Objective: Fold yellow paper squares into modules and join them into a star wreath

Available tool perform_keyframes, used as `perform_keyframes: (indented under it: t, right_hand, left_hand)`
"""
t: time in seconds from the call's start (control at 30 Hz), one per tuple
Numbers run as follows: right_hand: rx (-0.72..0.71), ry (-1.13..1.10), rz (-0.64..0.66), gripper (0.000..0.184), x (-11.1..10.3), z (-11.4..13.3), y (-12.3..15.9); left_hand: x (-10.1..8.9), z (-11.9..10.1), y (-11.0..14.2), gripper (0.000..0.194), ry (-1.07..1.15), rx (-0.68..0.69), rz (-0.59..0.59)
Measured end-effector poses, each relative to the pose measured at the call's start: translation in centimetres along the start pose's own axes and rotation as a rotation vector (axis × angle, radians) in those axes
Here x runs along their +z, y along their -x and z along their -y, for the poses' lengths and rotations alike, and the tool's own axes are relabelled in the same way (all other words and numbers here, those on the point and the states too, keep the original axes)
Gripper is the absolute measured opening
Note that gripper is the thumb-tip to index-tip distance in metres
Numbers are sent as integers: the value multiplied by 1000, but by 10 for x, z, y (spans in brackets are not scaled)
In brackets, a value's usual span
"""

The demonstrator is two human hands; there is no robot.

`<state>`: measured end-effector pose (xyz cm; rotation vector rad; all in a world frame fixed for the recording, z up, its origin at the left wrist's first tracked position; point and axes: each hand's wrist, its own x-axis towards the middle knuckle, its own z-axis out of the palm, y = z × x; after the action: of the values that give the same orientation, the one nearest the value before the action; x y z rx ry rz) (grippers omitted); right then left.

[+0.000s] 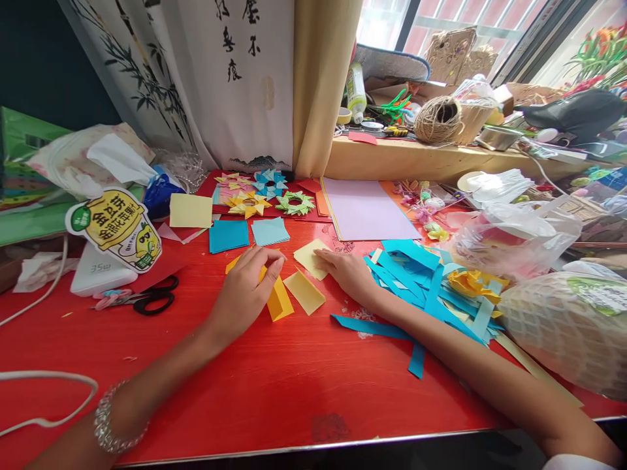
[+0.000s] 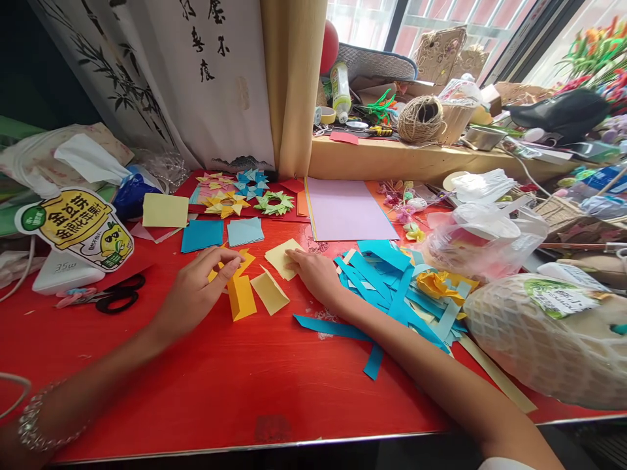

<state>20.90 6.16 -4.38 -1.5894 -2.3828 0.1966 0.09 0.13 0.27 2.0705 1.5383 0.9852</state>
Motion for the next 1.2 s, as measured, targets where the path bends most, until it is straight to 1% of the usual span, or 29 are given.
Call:
perform_keyframes:
  t: [0.13,0.2,0.27,0.33,0.4,0.5,0.6,0.77,0.97,1.1,1.2]
  right_hand:
    - [27,-5,-23,44,4,-2,-1]
    - [21,-22,-38,45,3,-3,-1]
    - [2,-50,-52,45,1,-4,-1]
    - [-39,-83,-56,47,0,-4,-1]
    - [-111,-116,-39,52,1,-3,-2]
    - [-240,-146,6,58,6,-2,-5]
    - [-294,-157,17,52,12,-3,-8]
    - [-268,-162,-21,51,20,-6,-11]
    - [-296,-164,-54,44,27,-13,-13]
    - [-304,-159,-74,41,25,-11,-11]
    - [-297,-149,-102,35,19,-9,-7]
  left_hand:
    - [4,0,0,24,-22,27,17]
    - [5,0,1,24,-43,40,13]
    - [6,2,1,22,-93,83,-3]
    - [7,5,0,21,-177,154,-16]
    - [8,8,0,20,-246,209,-17]
    - [10,11,0,21,-277,236,-8]
    - [11,12,1,21,-280,243,-10]
    - [13,17,1,21,-282,261,-19]
    - [16,20,1,21,-296,265,2]
    - [18,21,2,21,-302,267,1]
    - [19,21,3,20,-310,278,-3]
